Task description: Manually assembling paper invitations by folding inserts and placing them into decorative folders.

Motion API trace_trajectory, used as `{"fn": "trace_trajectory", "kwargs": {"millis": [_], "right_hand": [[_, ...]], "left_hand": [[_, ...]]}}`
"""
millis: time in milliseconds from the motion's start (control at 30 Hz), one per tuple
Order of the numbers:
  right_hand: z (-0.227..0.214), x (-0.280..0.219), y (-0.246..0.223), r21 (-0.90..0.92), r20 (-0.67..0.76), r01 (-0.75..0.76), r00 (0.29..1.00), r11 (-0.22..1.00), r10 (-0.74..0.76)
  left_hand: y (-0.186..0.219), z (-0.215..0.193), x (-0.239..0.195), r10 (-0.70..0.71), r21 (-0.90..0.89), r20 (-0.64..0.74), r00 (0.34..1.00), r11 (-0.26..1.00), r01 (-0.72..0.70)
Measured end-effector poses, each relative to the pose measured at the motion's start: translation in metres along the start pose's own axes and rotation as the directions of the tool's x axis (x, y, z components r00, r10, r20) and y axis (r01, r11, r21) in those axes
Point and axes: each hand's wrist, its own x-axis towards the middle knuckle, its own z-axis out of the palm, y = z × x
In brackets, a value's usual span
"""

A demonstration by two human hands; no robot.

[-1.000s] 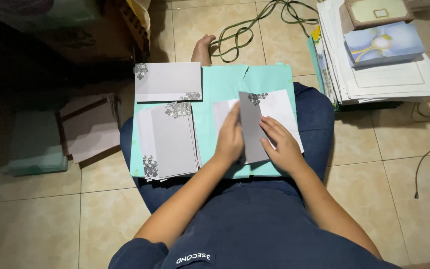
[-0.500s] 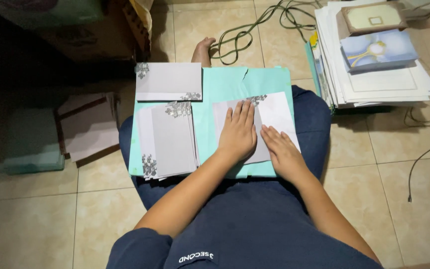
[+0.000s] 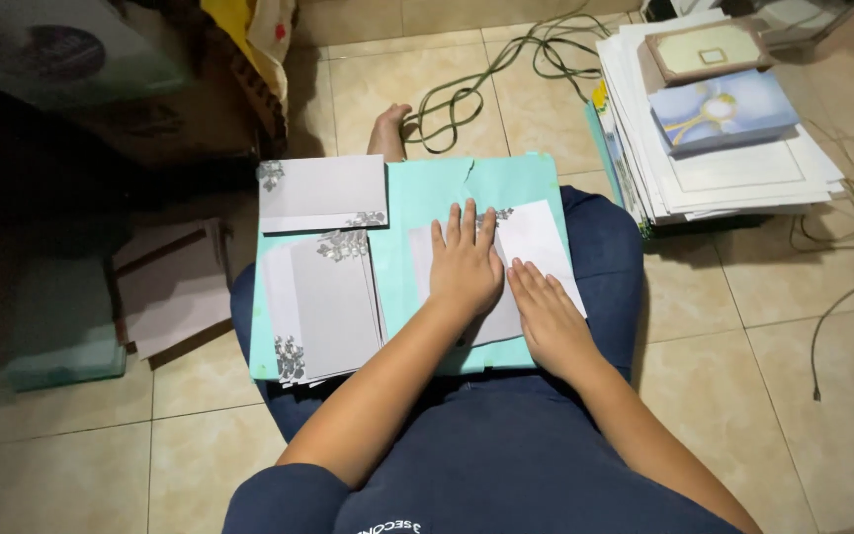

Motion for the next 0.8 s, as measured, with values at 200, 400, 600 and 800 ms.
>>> {"fn": "trace_trajectory", "kwargs": {"millis": [200,400,600,800], "right_hand": [[0.001,0.044,0.007,-0.027,-0.034,0.018,0.999,0.999,-0.019],[-0.014,0.079,0.012,0.047,0.014,0.060,0.998,0.997,-0.060],[-0.002,0.009,0.006,0.006,0.092,0.048,0.995,0.999,-0.048],[-0.004,0.036,0.005,0.007,0.065,0.001,0.998,1.000,-0.001]], "left_hand": [[-0.002,0.004,0.002,0.002,-0.005,0.028,1.000,1.000,-0.002],[-0.001,-0.006,-0.003,0.007,-0.039,0.015,1.000,0.999,-0.006],[-0.005,0.007,0.003,0.005,-0.051,-0.032,0.999,0.999,-0.007],[-0.005,0.008,0.002,0.000,-0.042,0.000,1.000,0.999,0.000]]}}
